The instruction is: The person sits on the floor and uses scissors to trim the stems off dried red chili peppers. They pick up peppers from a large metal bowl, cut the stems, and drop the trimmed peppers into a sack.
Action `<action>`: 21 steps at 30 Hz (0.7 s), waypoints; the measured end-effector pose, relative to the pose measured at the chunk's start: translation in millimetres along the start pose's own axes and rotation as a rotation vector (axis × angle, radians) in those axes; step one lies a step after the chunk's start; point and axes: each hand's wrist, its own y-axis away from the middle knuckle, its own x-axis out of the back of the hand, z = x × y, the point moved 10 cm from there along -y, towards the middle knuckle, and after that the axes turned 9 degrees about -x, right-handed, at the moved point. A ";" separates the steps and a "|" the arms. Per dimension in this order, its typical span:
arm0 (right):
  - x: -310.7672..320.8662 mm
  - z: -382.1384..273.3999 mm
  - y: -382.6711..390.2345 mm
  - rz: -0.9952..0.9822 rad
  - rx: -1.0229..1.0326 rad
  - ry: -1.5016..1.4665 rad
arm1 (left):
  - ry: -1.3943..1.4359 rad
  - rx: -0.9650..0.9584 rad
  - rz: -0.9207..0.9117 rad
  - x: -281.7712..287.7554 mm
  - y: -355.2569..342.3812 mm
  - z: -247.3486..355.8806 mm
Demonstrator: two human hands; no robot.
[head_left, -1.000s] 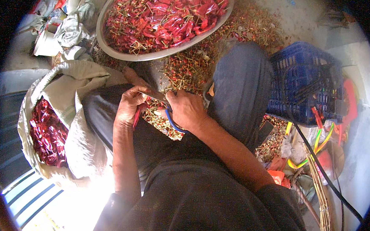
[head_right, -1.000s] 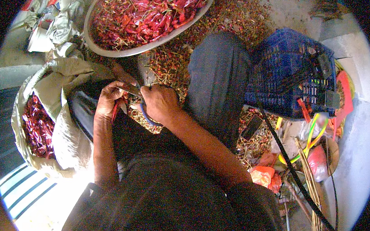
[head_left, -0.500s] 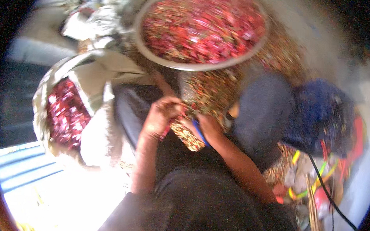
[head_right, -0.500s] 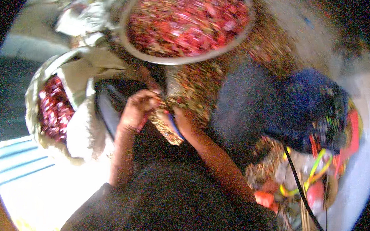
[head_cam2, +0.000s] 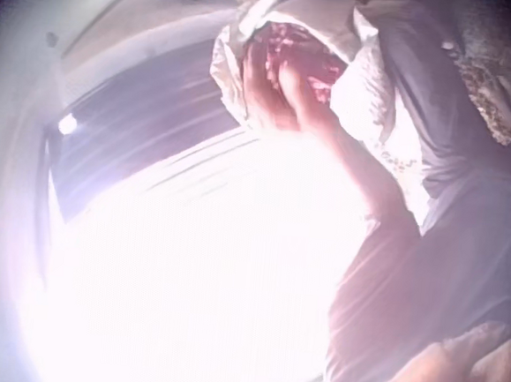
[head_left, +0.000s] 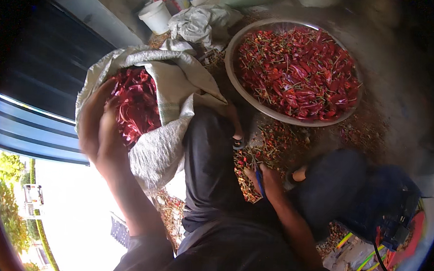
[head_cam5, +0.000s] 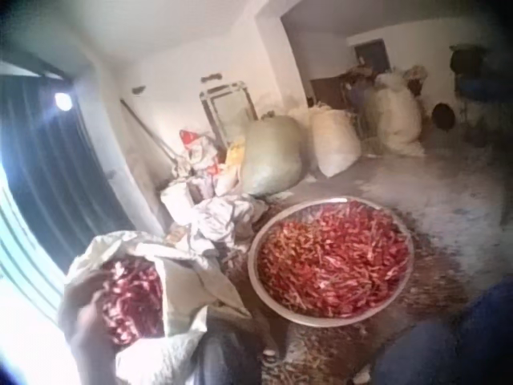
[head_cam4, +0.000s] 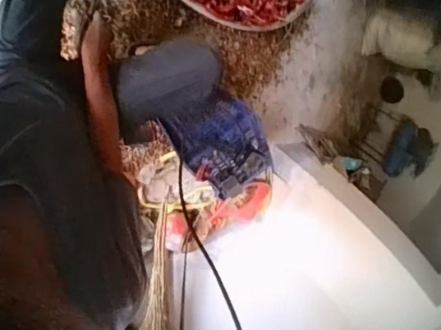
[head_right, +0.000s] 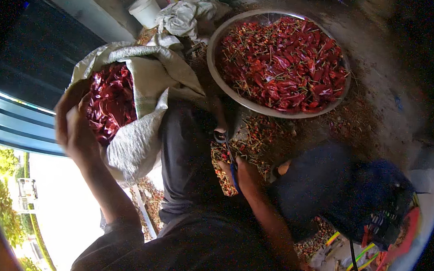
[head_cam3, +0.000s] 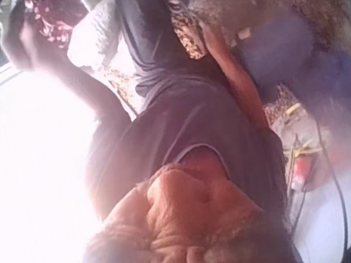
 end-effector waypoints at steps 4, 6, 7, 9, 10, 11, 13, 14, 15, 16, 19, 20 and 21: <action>2.7 8.9 -8.2 0.028 0.024 0.016 | 1.262 -0.190 -0.275 -67.7 11.4 121.3; -4.0 28.8 -12.0 0.013 -0.027 0.004 | 1.478 -0.203 -0.348 -87.8 21.8 142.6; 0.4 5.0 -9.4 0.016 0.065 -0.019 | 1.499 -0.215 -0.358 -88.6 19.5 150.0; -7.8 41.7 -14.7 -0.019 -0.046 0.007 | 1.554 -0.181 -0.352 -104.5 27.3 145.1; -6.7 44.3 -10.0 -0.095 -0.128 -0.118 | 1.561 -0.169 -0.356 -111.4 31.5 143.7; 3.0 35.8 -7.6 -0.008 -0.096 -0.162 | 1.552 -0.171 -0.349 -112.0 32.4 145.1; 32.6 -3.8 1.7 0.306 0.179 -0.068 | 1.524 -0.178 -0.315 -105.8 31.1 137.0; 29.1 -10.5 -1.4 0.249 0.153 0.041 | 1.511 -0.186 -0.299 -103.4 28.6 133.7; 29.3 -12.3 -3.1 0.193 0.123 0.164 | 1.510 -0.165 -0.286 -107.5 29.7 127.1; -4.0 15.8 10.9 -0.161 -0.167 0.221 | 1.472 -0.114 -0.298 -104.5 31.6 121.9; 22.7 31.4 -6.3 -0.060 -0.097 -0.044 | 1.365 -0.109 -0.277 -118.1 15.6 110.8; 14.2 33.5 -15.8 0.025 -0.017 0.114 | 1.327 -0.113 -0.285 -116.7 9.6 112.6; 13.9 37.0 -22.1 -0.058 -0.094 0.033 | 1.301 -0.100 -0.284 -122.0 5.7 106.8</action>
